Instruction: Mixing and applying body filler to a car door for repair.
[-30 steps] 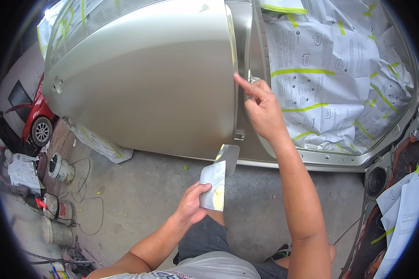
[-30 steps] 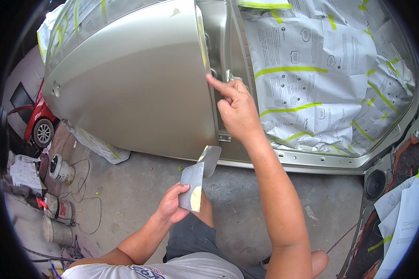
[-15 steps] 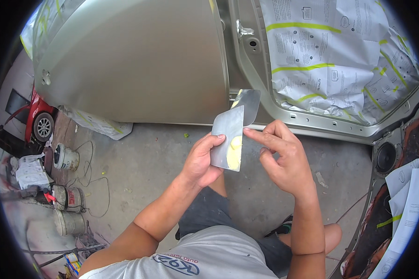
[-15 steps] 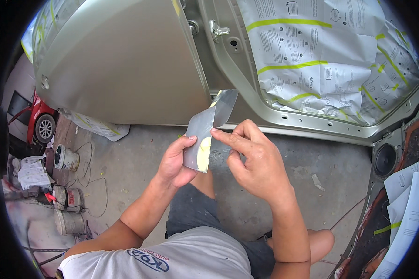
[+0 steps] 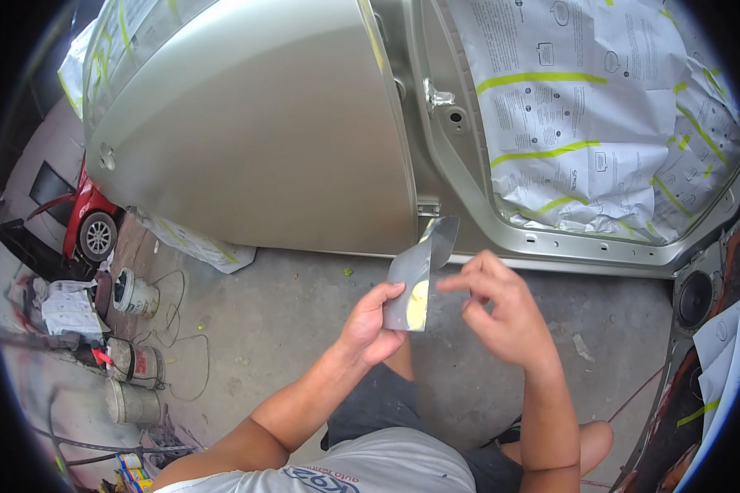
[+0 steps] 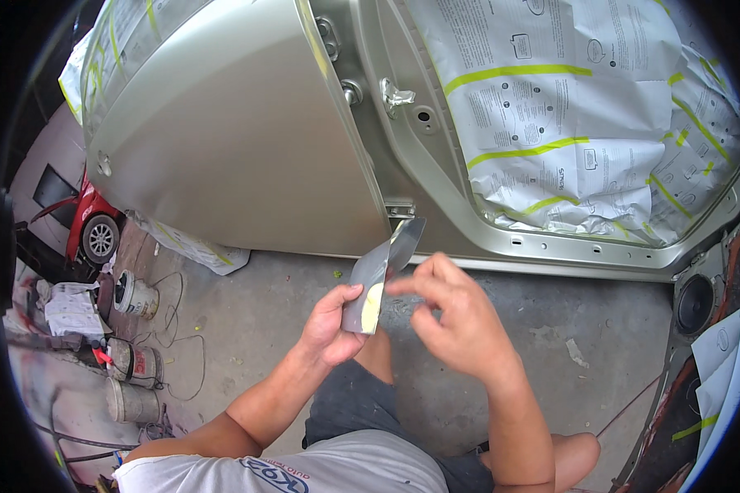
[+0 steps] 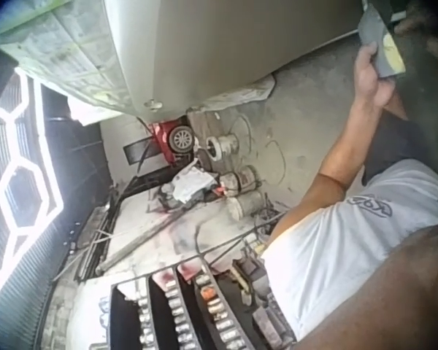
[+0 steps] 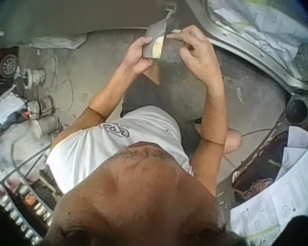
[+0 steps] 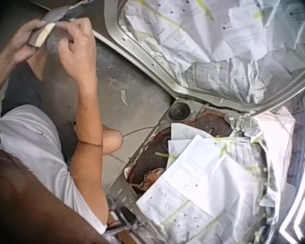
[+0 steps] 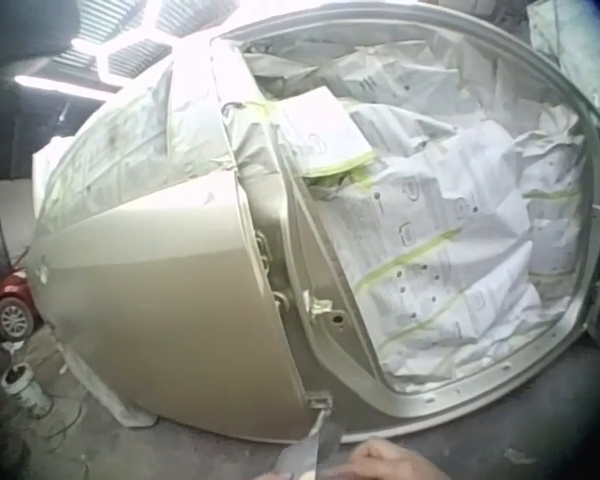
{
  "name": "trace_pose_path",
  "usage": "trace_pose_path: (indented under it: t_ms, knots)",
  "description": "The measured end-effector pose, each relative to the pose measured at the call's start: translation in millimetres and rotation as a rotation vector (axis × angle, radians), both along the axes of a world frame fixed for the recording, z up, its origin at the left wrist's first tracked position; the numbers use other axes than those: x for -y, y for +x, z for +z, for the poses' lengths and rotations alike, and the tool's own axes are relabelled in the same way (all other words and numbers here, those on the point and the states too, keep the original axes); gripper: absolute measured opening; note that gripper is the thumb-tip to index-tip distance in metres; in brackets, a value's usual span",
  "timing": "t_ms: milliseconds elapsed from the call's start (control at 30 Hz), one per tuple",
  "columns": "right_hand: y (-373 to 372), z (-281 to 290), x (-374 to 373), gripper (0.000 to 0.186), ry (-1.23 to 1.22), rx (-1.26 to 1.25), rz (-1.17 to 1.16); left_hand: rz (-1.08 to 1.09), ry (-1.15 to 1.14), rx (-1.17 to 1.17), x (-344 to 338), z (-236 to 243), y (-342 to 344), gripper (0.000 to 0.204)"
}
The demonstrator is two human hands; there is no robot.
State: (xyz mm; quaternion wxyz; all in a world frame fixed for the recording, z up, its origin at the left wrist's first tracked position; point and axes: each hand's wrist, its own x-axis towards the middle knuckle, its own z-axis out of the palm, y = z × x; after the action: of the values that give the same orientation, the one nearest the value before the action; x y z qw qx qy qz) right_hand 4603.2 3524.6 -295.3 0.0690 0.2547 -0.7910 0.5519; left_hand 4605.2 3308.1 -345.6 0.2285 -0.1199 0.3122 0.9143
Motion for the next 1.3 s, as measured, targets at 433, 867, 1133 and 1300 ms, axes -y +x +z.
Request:
trace_pose_path:
  t_ms: [433, 867, 1133, 1300]
  knots:
    - [-128, 59, 49, 0.052, -0.274, -0.222, -0.102, 0.057, -0.089, 0.099, 18, -20, 35, 0.035]
    - [-137, 83, 51, 0.047, -0.026, -0.552, -0.300, 0.045, -0.079, 0.098, 27, -25, 35, 0.043]
    - [-129, 34, 66, 0.053, -0.203, -0.393, -0.220, 0.069, -0.107, 0.112, 24, -17, 34, 0.028]
    - [-124, 21, 59, 0.054, -0.269, -0.318, -0.194, 0.084, -0.115, 0.107, 25, -21, 33, 0.028]
